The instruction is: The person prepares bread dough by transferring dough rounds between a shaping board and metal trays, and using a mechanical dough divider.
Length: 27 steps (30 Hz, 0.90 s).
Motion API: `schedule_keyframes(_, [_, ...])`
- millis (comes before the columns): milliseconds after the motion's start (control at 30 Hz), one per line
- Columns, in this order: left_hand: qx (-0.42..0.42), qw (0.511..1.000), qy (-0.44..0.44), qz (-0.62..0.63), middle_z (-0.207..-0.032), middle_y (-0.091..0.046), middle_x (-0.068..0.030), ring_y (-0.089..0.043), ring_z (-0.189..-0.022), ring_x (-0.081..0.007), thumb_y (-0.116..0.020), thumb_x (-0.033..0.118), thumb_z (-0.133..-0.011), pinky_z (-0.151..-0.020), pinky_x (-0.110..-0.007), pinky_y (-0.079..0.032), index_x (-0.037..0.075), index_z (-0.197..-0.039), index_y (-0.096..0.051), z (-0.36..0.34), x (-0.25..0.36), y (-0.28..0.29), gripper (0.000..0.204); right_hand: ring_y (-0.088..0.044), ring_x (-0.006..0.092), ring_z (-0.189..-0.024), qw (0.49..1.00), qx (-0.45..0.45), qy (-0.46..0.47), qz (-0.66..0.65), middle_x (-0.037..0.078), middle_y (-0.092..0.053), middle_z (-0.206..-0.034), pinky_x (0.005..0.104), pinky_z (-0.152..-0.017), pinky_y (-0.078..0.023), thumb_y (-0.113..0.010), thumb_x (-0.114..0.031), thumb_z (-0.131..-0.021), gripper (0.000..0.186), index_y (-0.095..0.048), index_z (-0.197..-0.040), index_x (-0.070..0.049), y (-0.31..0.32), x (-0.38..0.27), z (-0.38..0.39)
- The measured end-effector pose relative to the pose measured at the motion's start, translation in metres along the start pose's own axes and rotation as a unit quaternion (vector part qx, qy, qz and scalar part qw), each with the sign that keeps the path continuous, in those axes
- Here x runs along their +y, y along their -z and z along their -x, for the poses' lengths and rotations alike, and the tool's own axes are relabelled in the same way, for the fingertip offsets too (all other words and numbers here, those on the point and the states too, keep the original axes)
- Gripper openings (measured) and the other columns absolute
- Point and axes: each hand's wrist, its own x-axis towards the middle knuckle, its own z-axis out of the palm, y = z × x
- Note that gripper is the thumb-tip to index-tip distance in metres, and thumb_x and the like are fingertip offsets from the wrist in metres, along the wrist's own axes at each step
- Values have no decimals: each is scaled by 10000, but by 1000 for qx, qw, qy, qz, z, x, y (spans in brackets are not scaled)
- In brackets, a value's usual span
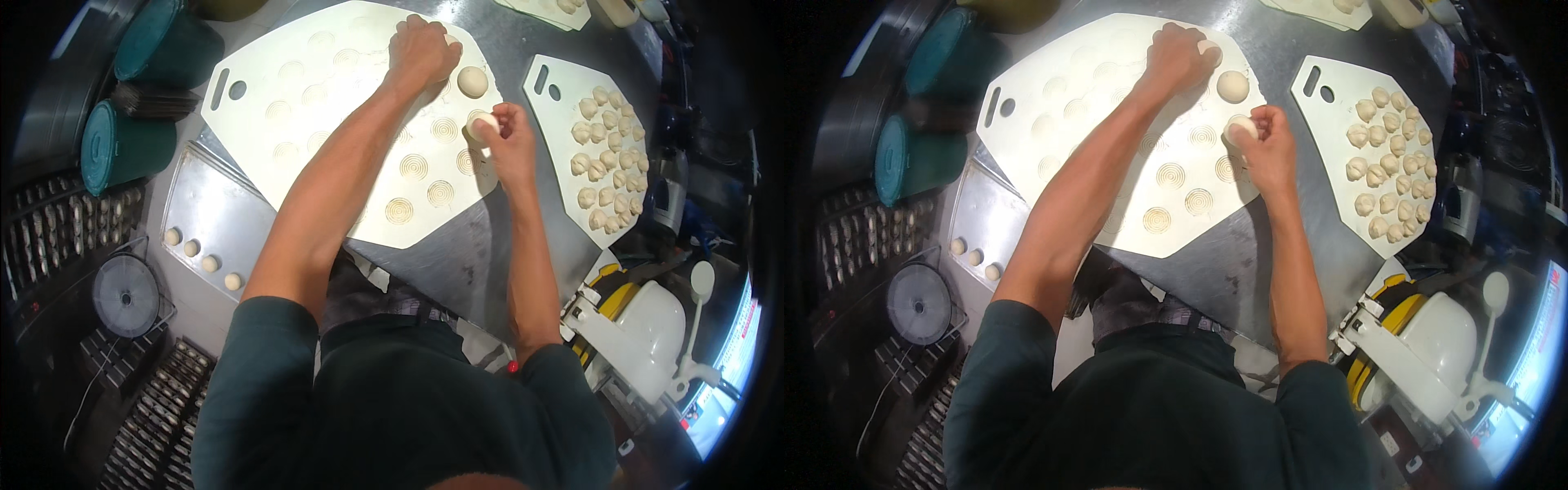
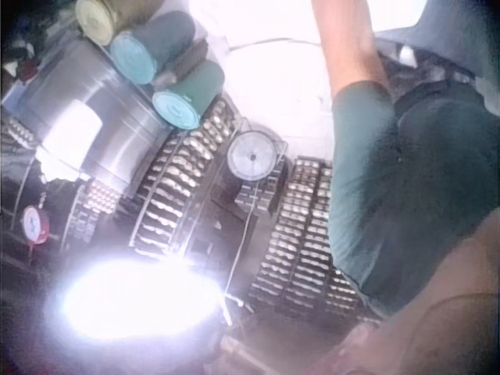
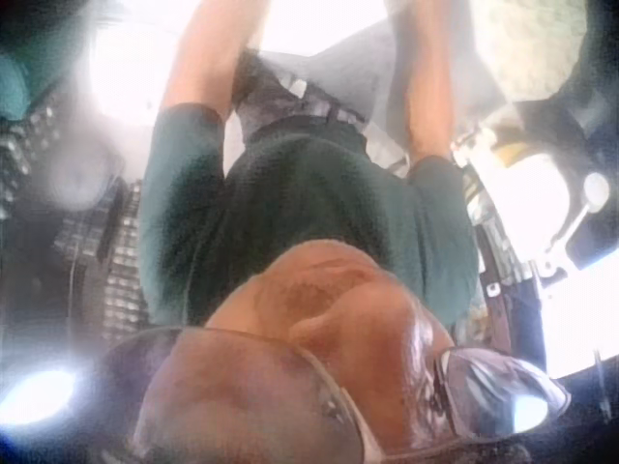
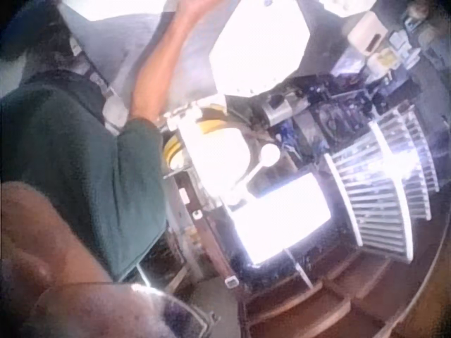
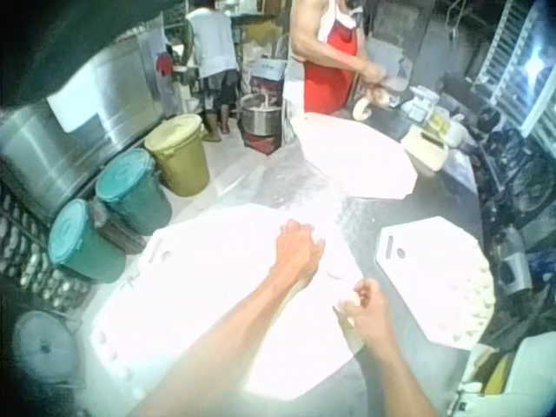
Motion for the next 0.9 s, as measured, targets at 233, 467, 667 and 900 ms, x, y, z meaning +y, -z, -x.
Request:
schedule_keyframes(233, [15, 952, 110, 286, -958, -717, -198, -704, -882, -250, -707, 209, -844, -785, -377, -561, -24, -1077, -636, 48, 21, 39, 337, -517, 67, -610, 995, -42, -32, -88, 10, -614, -740, 230, -625, -442, -732, -290, -922, 311, -683, -1076, -25, 12, -13, -67])
schedule_keyframes(467, [-1, 903, 90, 420, -1054, -681, -64, -652, -944, -158, -796, 152, -822, -821, -301, -542, 57, -1115, -666, 210, 15, 98, 335, -554, 96, -699, 988, -103, -33, 107, 31, -650, -872, 242, -589, -441, -847, -292, -812, 389, -649, -1051, -58, 1, 20, -110])
schedule_keyframes(667, [156, 883, 259, 360, -1112, -678, -109, -660, -1031, -206, -792, 110, -826, -877, -317, -545, 42, -1142, -667, 353, -79, 143, 346, -512, 105, -664, 989, -87, 38, 112, 53, -613, -819, 245, -617, -413, -797, -198, -855, 317, -624, -1055, -22, -4, -30, -64])
schedule_keyframes(900, [112, 850, 453, 244, -1170, -691, -133, -684, -1028, -227, -801, 251, -849, -876, -337, -546, 32, -1195, -674, 412, -259, 100, 429, -584, 119, -760, 965, -214, 152, 12, 110, -678, -1017, 250, -682, -474, -745, -81, -899, 225, -609, -1069, -26, -96, -103, 76])
